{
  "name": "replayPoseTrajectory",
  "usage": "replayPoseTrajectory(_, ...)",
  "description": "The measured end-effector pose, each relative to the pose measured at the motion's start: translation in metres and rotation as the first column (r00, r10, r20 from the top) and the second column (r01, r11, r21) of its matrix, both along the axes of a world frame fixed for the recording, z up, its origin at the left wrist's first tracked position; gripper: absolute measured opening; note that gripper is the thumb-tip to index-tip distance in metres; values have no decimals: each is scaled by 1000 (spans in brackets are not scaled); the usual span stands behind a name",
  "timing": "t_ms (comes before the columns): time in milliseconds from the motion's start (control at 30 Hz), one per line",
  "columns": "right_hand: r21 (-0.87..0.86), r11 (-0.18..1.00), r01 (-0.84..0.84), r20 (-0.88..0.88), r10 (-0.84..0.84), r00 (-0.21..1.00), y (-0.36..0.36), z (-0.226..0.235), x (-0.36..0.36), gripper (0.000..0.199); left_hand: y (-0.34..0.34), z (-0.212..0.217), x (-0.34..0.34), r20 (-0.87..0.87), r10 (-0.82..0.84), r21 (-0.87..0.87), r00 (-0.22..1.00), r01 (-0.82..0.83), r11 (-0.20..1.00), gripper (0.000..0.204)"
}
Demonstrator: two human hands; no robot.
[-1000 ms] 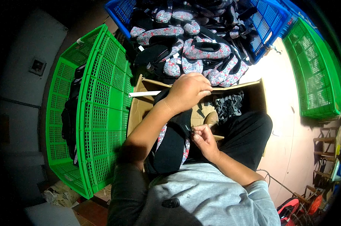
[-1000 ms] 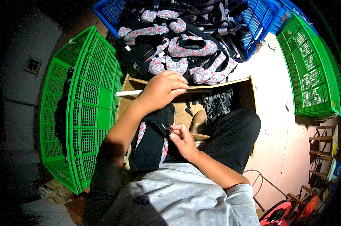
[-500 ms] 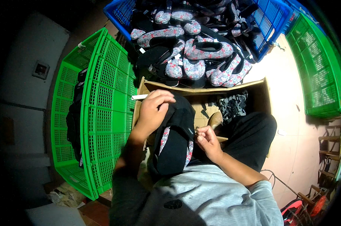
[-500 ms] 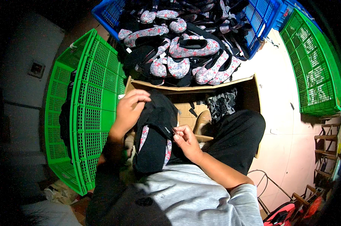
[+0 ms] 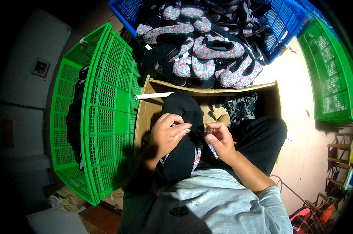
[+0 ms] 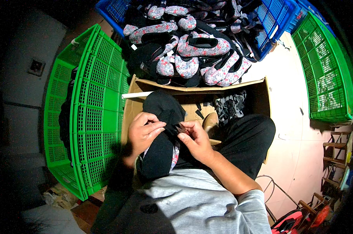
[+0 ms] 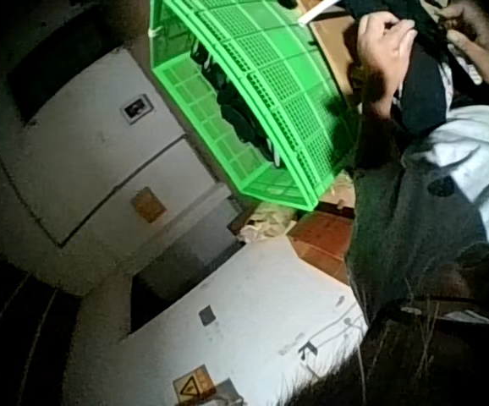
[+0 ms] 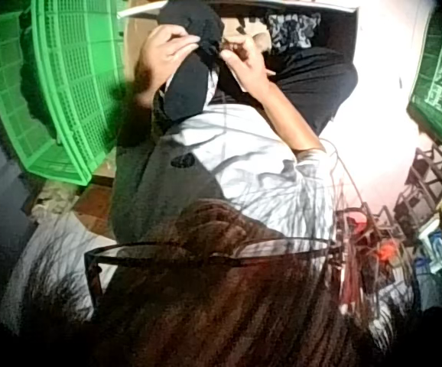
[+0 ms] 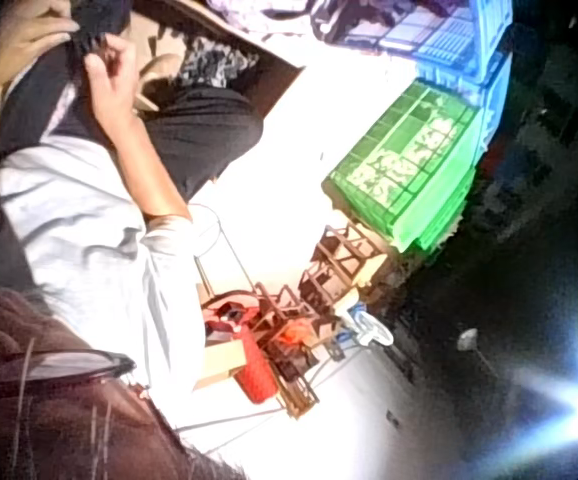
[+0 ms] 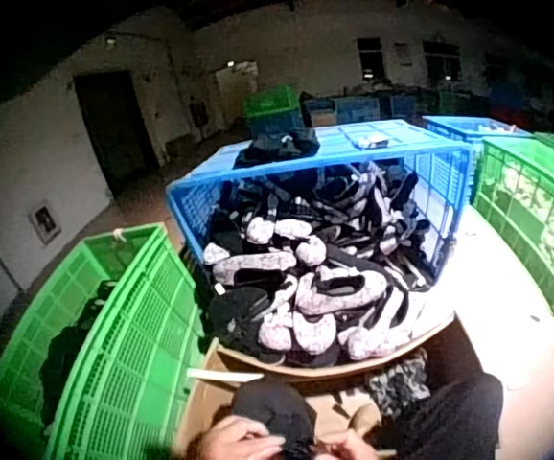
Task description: The person sits cross-legged on the floor and sews a floral-patterned slipper using a needle and thread. They manipulate the fabric and pull the thread through the shoe repeatedly to attach or repair a section. The person works on a single slipper throughout the clip, surrounded by crates of similar footwear.
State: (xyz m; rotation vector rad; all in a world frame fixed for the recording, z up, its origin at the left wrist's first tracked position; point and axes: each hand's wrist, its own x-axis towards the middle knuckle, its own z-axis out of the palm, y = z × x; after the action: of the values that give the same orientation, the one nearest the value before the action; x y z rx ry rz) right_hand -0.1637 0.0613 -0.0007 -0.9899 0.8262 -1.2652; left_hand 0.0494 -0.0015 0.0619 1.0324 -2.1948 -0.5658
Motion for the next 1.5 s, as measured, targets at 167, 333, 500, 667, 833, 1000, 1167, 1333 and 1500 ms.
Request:
replayPoseTrajectory(167,7,1000,14,-301,-11,953,-8,0,5,34,4,-14,-6,-56,56,-65,997,-60,996,22)
replayPoseTrajectory(333,5,1000,10,-385,-7,923,-8,2,4,34,12,-18,-12,-93,121,-116,988,-131,985,22)
replayPoseTrajectory(500,11,1000,-28,-426,30,904,-8,6,2,37,17,-23,-11,-153,149,-149,977,-172,974,26)
replayPoseTrajectory(667,0,999,-51,-465,45,884,-8,2,4,38,19,-28,-9,-170,176,-147,970,-201,968,27)
replayPoseTrajectory(833,-45,998,-33,-510,6,860,-7,3,6,38,21,-25,-9,-162,177,-129,971,-198,972,27)
replayPoseTrajectory(1000,-39,999,-34,-518,9,855,-6,4,6,38,20,-26,-9,-160,188,-148,969,-212,966,27)
replayPoseTrajectory(1167,-26,999,-26,-525,8,851,-6,8,8,38,21,-27,-9,-174,200,-133,964,-224,966,28)
replayPoseTrajectory(1333,-31,999,-18,-535,-1,845,-7,6,10,39,20,-29,-9,-176,204,-124,963,-227,966,28)
replayPoseTrajectory(1500,40,999,-24,-438,39,898,-6,5,11,39,20,-28,-10,-184,194,-110,964,-216,970,28)
